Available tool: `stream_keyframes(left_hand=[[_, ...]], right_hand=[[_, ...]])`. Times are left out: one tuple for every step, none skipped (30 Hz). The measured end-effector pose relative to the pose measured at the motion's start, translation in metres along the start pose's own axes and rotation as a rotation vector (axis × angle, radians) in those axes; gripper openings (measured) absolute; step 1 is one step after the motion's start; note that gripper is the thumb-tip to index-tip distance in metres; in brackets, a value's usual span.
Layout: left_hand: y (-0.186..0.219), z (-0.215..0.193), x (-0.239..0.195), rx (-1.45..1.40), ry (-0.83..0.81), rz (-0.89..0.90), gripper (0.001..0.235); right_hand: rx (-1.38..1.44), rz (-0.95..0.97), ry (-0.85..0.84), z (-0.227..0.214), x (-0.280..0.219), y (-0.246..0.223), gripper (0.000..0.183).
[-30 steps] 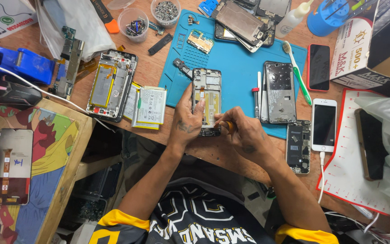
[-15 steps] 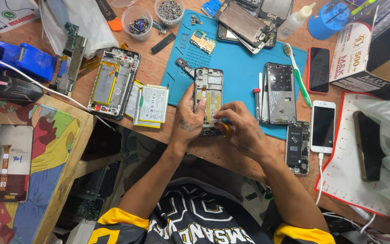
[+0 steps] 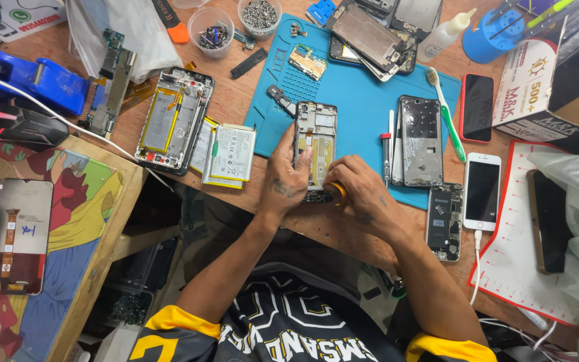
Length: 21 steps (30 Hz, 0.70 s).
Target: The person uses a screwdriver to remove screws from a smartphone chassis, then detaches the battery and disconnects internal ribbon cables. The device remains partially disassembled on the workbench.
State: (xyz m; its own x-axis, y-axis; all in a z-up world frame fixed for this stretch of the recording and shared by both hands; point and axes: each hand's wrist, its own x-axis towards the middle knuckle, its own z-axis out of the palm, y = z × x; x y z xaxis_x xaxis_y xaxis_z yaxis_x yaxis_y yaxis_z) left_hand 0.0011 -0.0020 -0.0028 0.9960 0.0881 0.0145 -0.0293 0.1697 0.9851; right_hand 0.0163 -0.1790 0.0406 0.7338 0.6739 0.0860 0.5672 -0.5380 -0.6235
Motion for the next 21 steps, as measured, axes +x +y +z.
stream_keyframes(left_hand=[[-0.0005, 0.0001, -0.0001, 0.022, -0.002, 0.014, 0.045], [-0.0009, 0.0002, -0.0003, 0.043, -0.005, 0.027, 0.045], [-0.0012, 0.0002, -0.0006, 0.065, -0.008, 0.041, 0.045], [-0.0013, 0.0002, -0.0006, 0.061, -0.01, 0.035, 0.045], [-0.0012, 0.0001, -0.0008, 0.058, -0.012, 0.029, 0.045], [-0.0009, -0.0003, -0.0008, 0.055, -0.013, 0.023, 0.045], [-0.0006, -0.0006, -0.0006, 0.062, -0.012, 0.027, 0.045], [-0.0005, -0.0007, -0.0004, 0.068, -0.012, 0.032, 0.045], [-0.0004, -0.0006, -0.0003, 0.074, -0.012, 0.036, 0.045], [-0.0003, -0.0006, -0.0002, 0.077, -0.012, 0.031, 0.045], [-0.0002, -0.0006, -0.0001, 0.08, -0.012, 0.025, 0.045], [-0.0002, -0.0006, -0.0003, 0.083, -0.012, 0.019, 0.045], [-0.0002, -0.0008, -0.0004, 0.088, -0.009, 0.036, 0.045], [-0.0001, -0.0012, -0.0003, 0.093, -0.007, 0.054, 0.045], [0.0, -0.0013, -0.0003, 0.097, -0.004, 0.071, 0.045], [0.0002, -0.0016, 0.0002, 0.086, -0.006, 0.053, 0.045], [0.0002, -0.0017, 0.0007, 0.076, -0.009, 0.036, 0.045], [-0.0004, -0.0011, -0.0005, 0.063, -0.015, 0.013, 0.045], [-0.001, -0.0009, -0.0014, 0.058, -0.011, 0.031, 0.045], [-0.0013, -0.0008, -0.0009, 0.053, -0.008, 0.051, 0.045], [-0.0014, -0.0002, -0.0005, 0.048, -0.006, 0.072, 0.045]], right_hand=[[-0.007, 0.007, -0.006, -0.0002, 0.0002, -0.0007, 0.041], [-0.015, 0.014, -0.013, -0.0005, 0.0001, -0.0013, 0.043], [-0.023, 0.022, -0.019, -0.0004, -0.0002, -0.0017, 0.046], [-0.014, 0.017, -0.017, -0.0007, -0.0004, -0.0018, 0.047], [-0.006, 0.011, -0.014, -0.0008, -0.0006, -0.0019, 0.048], [0.004, 0.005, -0.013, -0.0008, -0.0005, -0.002, 0.049], [0.006, -0.003, -0.01, -0.0009, -0.0004, -0.0019, 0.048], [0.007, -0.01, -0.006, -0.0012, -0.0007, -0.0016, 0.047], [0.009, -0.017, -0.003, -0.0016, -0.0012, -0.0014, 0.046], [0.01, -0.03, 0.001, -0.0021, -0.0013, -0.001, 0.046], [0.011, -0.043, 0.005, -0.0028, -0.0014, -0.0007, 0.045], [0.013, -0.055, 0.008, -0.0034, -0.0017, -0.0004, 0.045], [0.032, 0.009, -0.024, -0.0041, -0.0019, 0.0, 0.043], [0.052, 0.072, -0.056, -0.0053, -0.0021, 0.0006, 0.041], [0.071, 0.135, -0.088, -0.0064, -0.0024, 0.0011, 0.039], [0.075, 0.118, -0.056, -0.0072, -0.0028, 0.0014, 0.037], [0.078, 0.1, -0.023, -0.008, -0.0039, 0.0017, 0.035], [0.083, 0.089, 0.01, -0.0076, -0.0064, 0.0017, 0.033], [0.104, 0.084, 0.018, -0.0069, -0.0073, 0.0029, 0.03], [0.124, 0.077, 0.031, -0.0069, -0.0067, 0.0051, 0.027], [0.144, 0.07, 0.043, -0.0069, -0.0069, 0.0067, 0.025]])
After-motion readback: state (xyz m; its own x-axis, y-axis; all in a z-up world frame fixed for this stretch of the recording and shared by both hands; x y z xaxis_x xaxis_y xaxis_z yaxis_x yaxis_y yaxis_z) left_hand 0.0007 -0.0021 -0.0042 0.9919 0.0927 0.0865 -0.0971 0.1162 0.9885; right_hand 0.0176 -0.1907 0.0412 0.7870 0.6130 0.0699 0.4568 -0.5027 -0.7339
